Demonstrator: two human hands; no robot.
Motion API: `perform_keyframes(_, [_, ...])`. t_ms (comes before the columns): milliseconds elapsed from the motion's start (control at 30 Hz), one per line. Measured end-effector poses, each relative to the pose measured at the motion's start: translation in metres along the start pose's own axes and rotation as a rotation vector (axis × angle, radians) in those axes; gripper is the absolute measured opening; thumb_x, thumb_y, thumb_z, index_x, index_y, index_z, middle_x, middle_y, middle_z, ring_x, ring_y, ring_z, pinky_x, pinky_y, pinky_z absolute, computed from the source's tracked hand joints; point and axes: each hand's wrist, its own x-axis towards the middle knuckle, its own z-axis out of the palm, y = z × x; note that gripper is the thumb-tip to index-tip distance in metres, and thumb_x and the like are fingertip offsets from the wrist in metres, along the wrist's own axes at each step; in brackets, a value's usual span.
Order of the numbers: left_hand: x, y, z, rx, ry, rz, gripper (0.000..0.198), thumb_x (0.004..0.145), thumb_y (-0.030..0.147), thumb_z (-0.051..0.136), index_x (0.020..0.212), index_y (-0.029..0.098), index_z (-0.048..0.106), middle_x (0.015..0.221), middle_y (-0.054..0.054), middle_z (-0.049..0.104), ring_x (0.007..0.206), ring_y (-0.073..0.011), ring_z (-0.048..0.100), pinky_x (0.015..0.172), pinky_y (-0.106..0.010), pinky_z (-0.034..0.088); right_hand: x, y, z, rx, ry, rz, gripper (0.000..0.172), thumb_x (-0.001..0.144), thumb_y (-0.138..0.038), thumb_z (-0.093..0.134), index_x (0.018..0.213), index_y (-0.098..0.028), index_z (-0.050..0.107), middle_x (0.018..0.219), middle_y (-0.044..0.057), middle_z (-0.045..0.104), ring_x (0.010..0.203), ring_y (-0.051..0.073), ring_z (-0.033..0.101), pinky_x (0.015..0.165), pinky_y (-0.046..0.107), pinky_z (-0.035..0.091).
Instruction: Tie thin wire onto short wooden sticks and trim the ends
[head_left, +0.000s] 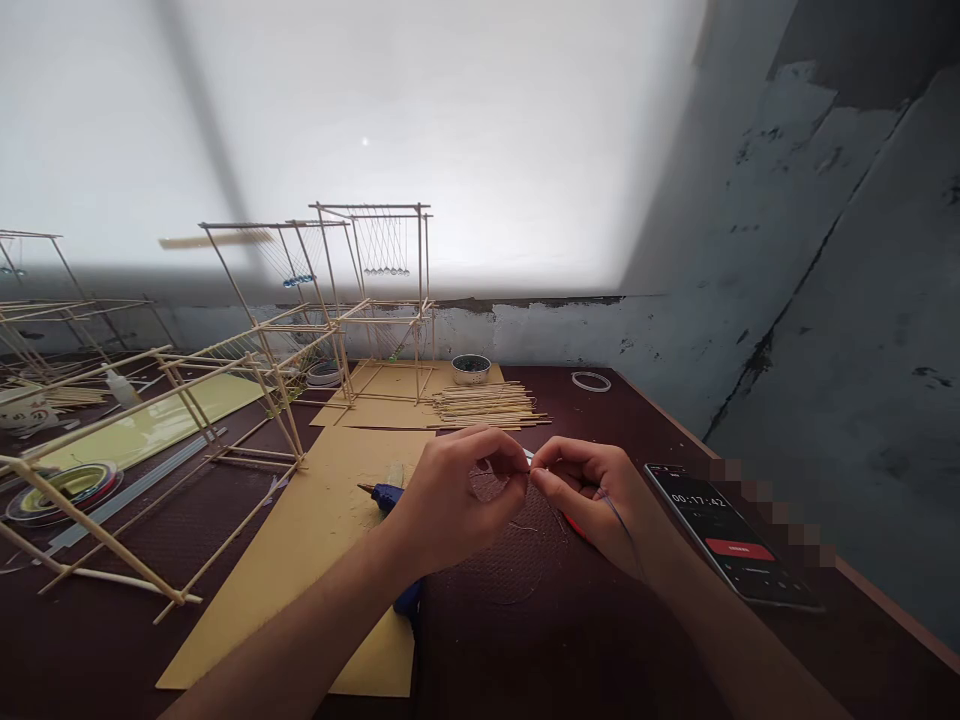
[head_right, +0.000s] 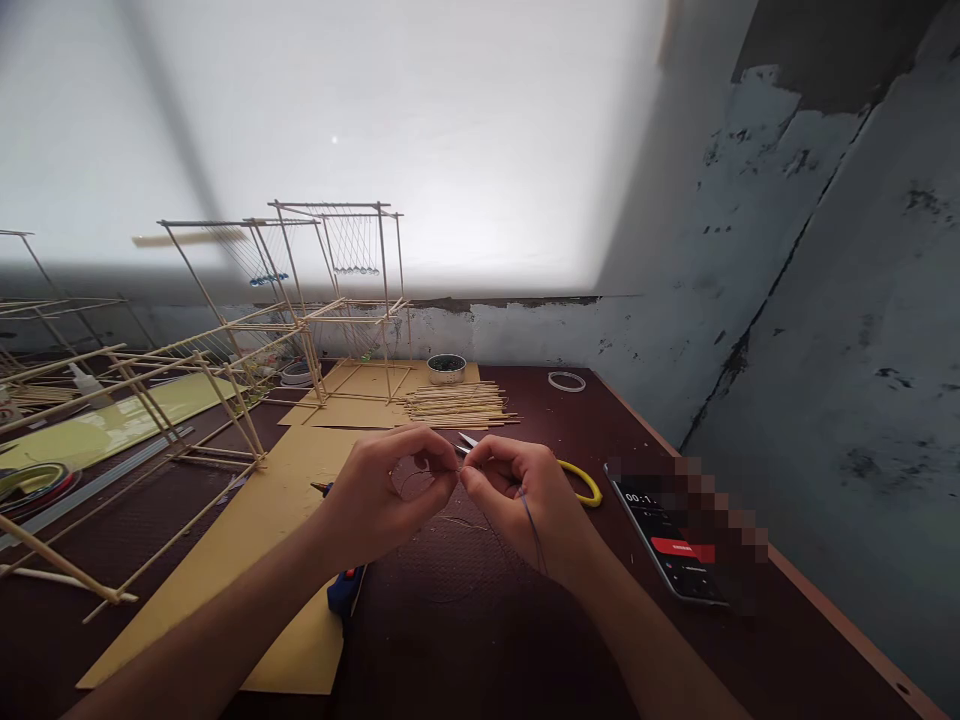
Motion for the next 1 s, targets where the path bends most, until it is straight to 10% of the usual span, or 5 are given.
perform_keyframes(1000, [0.0003, -0.0008, 0.0003, 0.015, 0.009, -0.012, 0.011, 0.080, 0.010, 0.063, 0.083, 0.020, 0.067, 0.078, 0.003, 0.066, 0.075, -0.0101, 0.059, 0.071, -0.023, 0.045, -0.0005, -0.0002, -0.0009, -0.007, -0.021, 0.022, 0.020, 0.087, -0.036, 0.065, 0.079, -0.017, 0.064, 0.058, -0.006, 0.037, 0.054, 0.009, 0.030, 0.047, 0.023, 0.024])
